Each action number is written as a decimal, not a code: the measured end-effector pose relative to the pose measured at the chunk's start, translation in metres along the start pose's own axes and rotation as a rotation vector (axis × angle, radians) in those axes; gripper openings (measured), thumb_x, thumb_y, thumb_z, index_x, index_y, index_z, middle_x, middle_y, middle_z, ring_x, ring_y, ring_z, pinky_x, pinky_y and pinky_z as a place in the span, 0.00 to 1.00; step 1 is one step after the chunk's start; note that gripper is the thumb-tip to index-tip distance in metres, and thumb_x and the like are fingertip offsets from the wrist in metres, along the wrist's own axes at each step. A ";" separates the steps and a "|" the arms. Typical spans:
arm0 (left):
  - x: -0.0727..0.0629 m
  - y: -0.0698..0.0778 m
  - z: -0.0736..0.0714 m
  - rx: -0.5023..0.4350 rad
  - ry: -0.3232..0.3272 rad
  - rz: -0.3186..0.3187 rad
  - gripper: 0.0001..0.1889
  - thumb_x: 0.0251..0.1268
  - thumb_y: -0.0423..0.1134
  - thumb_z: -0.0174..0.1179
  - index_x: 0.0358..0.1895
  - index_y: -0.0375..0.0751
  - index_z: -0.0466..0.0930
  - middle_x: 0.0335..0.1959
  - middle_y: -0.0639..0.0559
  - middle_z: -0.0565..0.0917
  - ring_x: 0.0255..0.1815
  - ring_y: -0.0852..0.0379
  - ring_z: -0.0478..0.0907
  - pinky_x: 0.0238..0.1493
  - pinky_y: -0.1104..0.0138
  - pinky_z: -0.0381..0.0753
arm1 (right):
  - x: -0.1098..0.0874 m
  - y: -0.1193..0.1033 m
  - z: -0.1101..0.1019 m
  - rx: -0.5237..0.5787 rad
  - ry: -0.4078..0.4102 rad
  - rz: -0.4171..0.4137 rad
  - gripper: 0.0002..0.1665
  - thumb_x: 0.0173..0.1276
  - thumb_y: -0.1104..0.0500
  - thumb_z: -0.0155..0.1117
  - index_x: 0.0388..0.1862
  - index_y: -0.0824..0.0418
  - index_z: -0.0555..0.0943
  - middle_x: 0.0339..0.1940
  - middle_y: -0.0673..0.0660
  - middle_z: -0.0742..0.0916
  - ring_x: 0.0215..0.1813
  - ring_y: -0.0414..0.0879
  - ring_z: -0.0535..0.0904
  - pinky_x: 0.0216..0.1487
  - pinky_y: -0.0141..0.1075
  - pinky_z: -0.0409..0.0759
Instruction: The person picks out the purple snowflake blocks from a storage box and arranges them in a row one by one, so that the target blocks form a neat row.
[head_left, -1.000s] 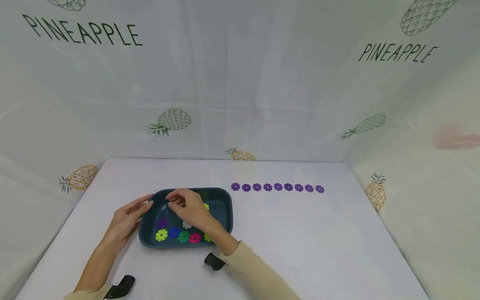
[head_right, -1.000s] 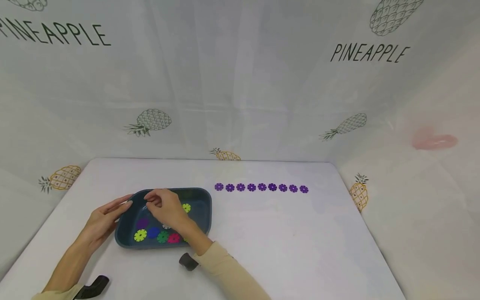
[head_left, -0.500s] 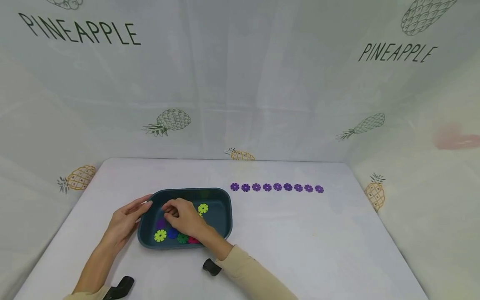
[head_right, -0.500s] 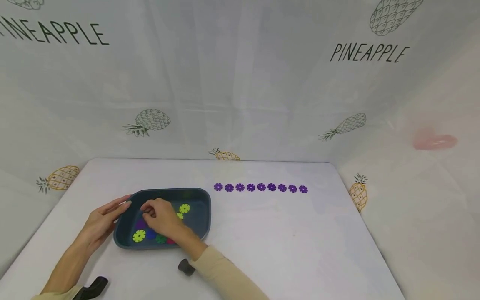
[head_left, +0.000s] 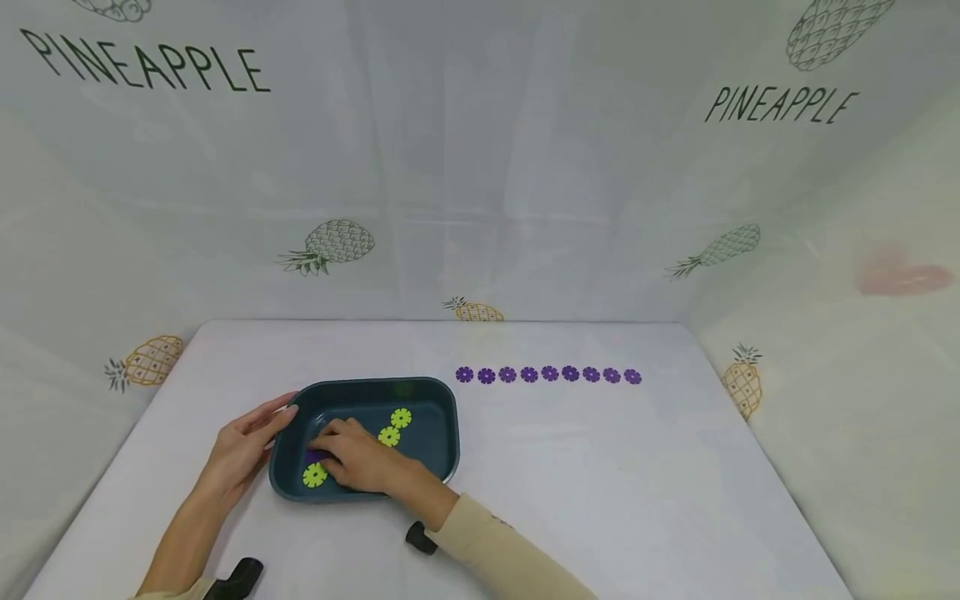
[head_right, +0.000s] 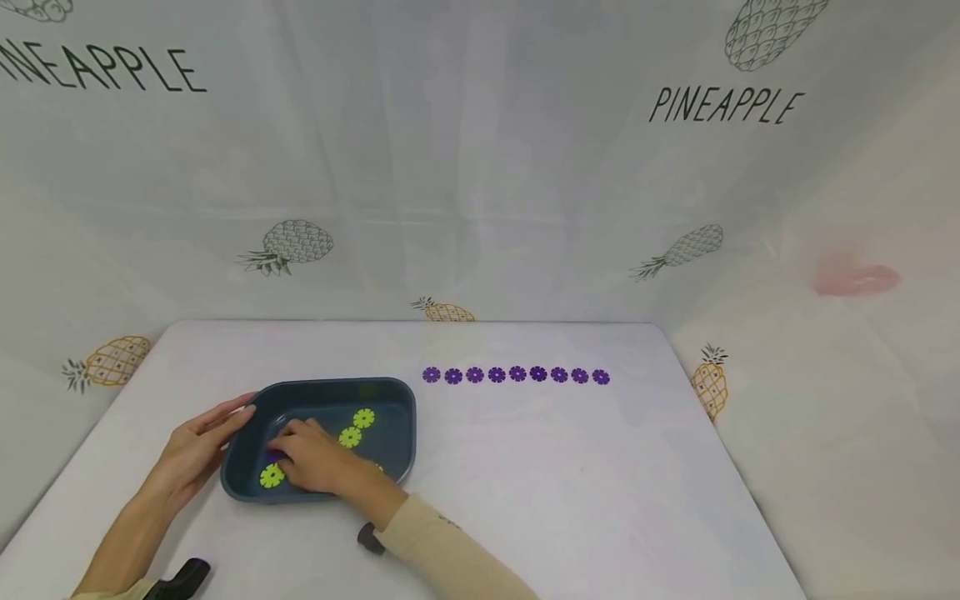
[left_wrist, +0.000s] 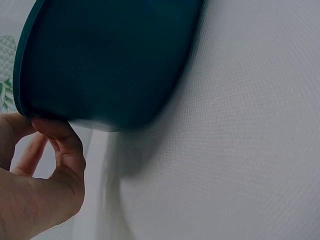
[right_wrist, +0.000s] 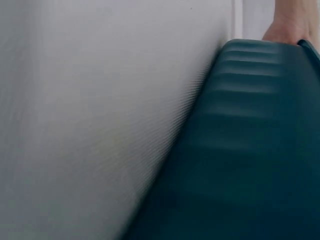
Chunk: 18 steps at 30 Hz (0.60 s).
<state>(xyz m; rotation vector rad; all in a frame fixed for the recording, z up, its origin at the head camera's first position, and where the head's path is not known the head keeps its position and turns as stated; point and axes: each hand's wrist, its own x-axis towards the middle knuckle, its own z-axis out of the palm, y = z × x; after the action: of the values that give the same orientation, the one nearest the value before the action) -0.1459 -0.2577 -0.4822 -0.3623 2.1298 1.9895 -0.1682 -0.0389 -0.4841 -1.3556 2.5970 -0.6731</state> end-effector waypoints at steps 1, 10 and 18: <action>0.000 0.000 0.000 -0.001 0.000 0.002 0.31 0.70 0.57 0.65 0.74 0.53 0.74 0.48 0.76 0.80 0.51 0.74 0.77 0.49 0.75 0.79 | 0.000 0.000 0.000 -0.017 -0.006 -0.010 0.20 0.80 0.61 0.59 0.68 0.59 0.80 0.62 0.53 0.82 0.59 0.39 0.74 0.60 0.22 0.67; 0.001 -0.001 0.001 -0.020 -0.001 0.005 0.31 0.72 0.55 0.65 0.74 0.51 0.73 0.48 0.74 0.81 0.50 0.73 0.78 0.48 0.75 0.80 | 0.001 -0.001 0.004 -0.103 0.003 0.006 0.21 0.79 0.58 0.61 0.68 0.56 0.81 0.56 0.50 0.82 0.51 0.37 0.72 0.51 0.19 0.66; 0.001 -0.001 -0.001 -0.027 -0.007 0.004 0.30 0.71 0.55 0.65 0.73 0.53 0.75 0.48 0.73 0.82 0.50 0.72 0.78 0.48 0.75 0.80 | -0.002 -0.002 0.001 -0.023 0.041 0.030 0.16 0.77 0.60 0.64 0.61 0.56 0.85 0.55 0.50 0.83 0.50 0.37 0.72 0.51 0.19 0.67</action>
<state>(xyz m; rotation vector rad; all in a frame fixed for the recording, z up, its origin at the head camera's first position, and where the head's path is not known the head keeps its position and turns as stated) -0.1462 -0.2584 -0.4834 -0.3547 2.1026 2.0208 -0.1650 -0.0382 -0.4841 -1.3203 2.6593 -0.6761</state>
